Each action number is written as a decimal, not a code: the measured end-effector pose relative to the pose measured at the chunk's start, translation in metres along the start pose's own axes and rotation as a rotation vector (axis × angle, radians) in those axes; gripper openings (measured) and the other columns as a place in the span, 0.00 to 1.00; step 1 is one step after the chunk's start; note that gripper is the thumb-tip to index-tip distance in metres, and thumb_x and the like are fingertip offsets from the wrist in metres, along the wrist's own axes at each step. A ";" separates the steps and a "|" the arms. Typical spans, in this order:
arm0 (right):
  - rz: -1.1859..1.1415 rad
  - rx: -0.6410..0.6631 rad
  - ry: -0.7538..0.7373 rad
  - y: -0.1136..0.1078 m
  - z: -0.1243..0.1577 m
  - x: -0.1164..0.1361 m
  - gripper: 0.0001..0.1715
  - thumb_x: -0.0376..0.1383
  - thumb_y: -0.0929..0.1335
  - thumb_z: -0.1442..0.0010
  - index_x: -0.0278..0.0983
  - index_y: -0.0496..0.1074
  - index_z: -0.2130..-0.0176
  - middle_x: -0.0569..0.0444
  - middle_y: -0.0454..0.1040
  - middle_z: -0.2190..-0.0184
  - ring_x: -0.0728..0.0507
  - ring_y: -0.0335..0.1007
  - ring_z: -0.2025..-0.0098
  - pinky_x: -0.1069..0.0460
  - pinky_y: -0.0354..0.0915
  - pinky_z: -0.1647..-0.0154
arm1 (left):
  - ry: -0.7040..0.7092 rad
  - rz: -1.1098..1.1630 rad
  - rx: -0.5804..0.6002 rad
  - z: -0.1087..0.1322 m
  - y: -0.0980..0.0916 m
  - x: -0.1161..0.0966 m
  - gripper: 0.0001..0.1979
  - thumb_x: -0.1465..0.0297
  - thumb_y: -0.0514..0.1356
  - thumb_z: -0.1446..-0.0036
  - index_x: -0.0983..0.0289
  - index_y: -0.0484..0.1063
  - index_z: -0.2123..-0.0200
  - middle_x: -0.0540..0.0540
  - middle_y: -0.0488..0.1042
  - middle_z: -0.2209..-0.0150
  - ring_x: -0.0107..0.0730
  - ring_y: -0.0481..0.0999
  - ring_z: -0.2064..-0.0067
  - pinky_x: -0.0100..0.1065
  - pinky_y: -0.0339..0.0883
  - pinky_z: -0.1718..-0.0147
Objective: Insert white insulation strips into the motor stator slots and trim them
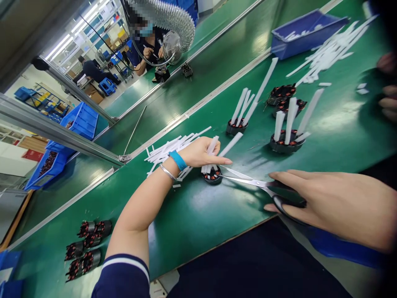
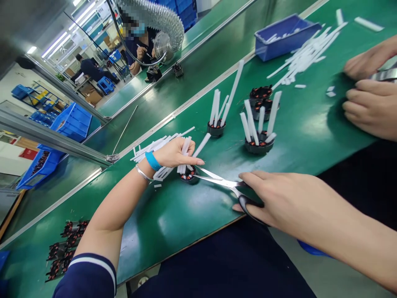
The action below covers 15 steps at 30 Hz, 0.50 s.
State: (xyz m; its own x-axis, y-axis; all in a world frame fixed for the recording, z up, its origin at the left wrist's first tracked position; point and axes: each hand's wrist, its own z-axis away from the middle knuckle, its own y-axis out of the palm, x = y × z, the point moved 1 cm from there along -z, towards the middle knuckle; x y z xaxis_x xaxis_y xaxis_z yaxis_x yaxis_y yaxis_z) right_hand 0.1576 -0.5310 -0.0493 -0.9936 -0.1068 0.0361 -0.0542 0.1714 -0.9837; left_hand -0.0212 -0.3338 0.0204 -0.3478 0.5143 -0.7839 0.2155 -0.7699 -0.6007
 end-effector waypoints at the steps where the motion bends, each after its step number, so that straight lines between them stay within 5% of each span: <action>1: -0.013 0.039 -0.041 -0.007 -0.008 0.004 0.19 0.53 0.64 0.45 0.42 0.69 0.67 0.54 0.77 0.71 0.41 0.73 0.75 0.48 0.60 0.78 | -0.028 0.022 0.018 -0.001 -0.001 0.000 0.24 0.54 0.70 0.63 0.63 0.60 0.79 0.43 0.57 0.82 0.21 0.56 0.77 0.29 0.49 0.77; 6: -0.006 0.250 -0.096 -0.038 -0.043 0.015 0.10 0.43 0.68 0.46 0.40 0.69 0.65 0.54 0.76 0.70 0.38 0.75 0.71 0.48 0.58 0.77 | -0.055 0.093 0.115 0.001 -0.004 -0.002 0.21 0.55 0.69 0.60 0.68 0.72 0.74 0.46 0.65 0.80 0.22 0.61 0.76 0.29 0.53 0.77; 15: 0.090 0.331 -0.260 -0.046 -0.089 0.000 0.11 0.41 0.69 0.45 0.42 0.71 0.60 0.54 0.77 0.66 0.42 0.72 0.71 0.51 0.45 0.78 | 0.019 0.085 -0.031 0.010 -0.005 0.001 0.22 0.56 0.66 0.53 0.67 0.66 0.83 0.45 0.60 0.83 0.20 0.56 0.77 0.29 0.51 0.77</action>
State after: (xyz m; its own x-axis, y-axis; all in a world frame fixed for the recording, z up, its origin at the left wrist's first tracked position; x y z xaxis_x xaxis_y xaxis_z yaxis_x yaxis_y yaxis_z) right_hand 0.1510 -0.4520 0.0120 -0.9327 -0.3563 -0.0563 0.1083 -0.1278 -0.9859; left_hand -0.0319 -0.3338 0.0241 -0.3095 0.4554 -0.8347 0.2720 -0.7988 -0.5367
